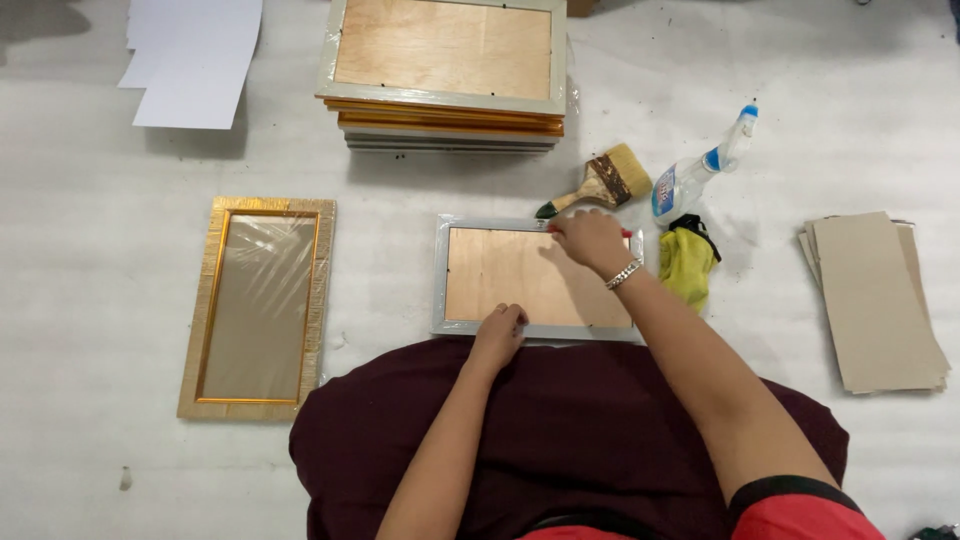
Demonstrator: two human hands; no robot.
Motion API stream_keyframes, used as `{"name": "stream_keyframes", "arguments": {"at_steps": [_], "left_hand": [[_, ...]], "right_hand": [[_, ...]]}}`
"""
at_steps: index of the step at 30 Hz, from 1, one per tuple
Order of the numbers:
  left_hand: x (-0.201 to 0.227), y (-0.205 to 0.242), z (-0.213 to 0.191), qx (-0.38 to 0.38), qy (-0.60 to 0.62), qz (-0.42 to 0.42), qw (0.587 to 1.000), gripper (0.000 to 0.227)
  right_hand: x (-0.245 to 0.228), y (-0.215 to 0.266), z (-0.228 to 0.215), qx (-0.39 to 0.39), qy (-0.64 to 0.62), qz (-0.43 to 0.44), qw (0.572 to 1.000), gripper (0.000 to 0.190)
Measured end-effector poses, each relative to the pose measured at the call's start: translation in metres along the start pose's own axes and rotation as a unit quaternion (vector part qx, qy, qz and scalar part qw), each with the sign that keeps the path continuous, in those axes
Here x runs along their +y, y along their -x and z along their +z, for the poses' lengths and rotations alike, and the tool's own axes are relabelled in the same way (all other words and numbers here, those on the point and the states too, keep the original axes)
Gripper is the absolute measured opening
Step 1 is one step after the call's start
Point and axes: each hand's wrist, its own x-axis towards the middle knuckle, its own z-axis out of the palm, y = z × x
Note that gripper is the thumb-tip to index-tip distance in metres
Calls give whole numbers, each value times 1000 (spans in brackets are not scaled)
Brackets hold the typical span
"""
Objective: Cleaning a picture frame using a brush, spray cleaner, and a sponge after inserting artwork
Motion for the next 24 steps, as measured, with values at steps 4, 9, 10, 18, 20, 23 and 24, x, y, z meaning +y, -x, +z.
{"name": "stream_keyframes", "arguments": {"at_steps": [4, 9, 10, 18, 20, 23, 24], "left_hand": [[-2, 0, 1, 5, 0, 6, 1000, 34], [8, 2, -8, 4, 9, -7, 1000, 33], [7, 2, -7, 4, 9, -7, 1000, 33], [-5, -7, 8, 7, 11, -2, 1000, 32], [-4, -5, 7, 14, 9, -1, 1000, 30], [12, -1, -14, 55, 23, -18, 998, 21], [19, 1, -24, 89, 40, -39, 995, 16]], "right_hand": [[-43, 19, -12, 24, -24, -54, 998, 35], [-59, -2, 46, 120, -94, -73, 986, 39], [-62, -3, 46, 120, -94, -73, 986, 39], [-64, -32, 62, 103, -82, -37, 991, 34], [-65, -34, 60, 60, -108, -20, 992, 36], [-90, -7, 16, 6, -109, -21, 994, 41], [-103, 9, -5, -8, -85, -40, 996, 42]]}}
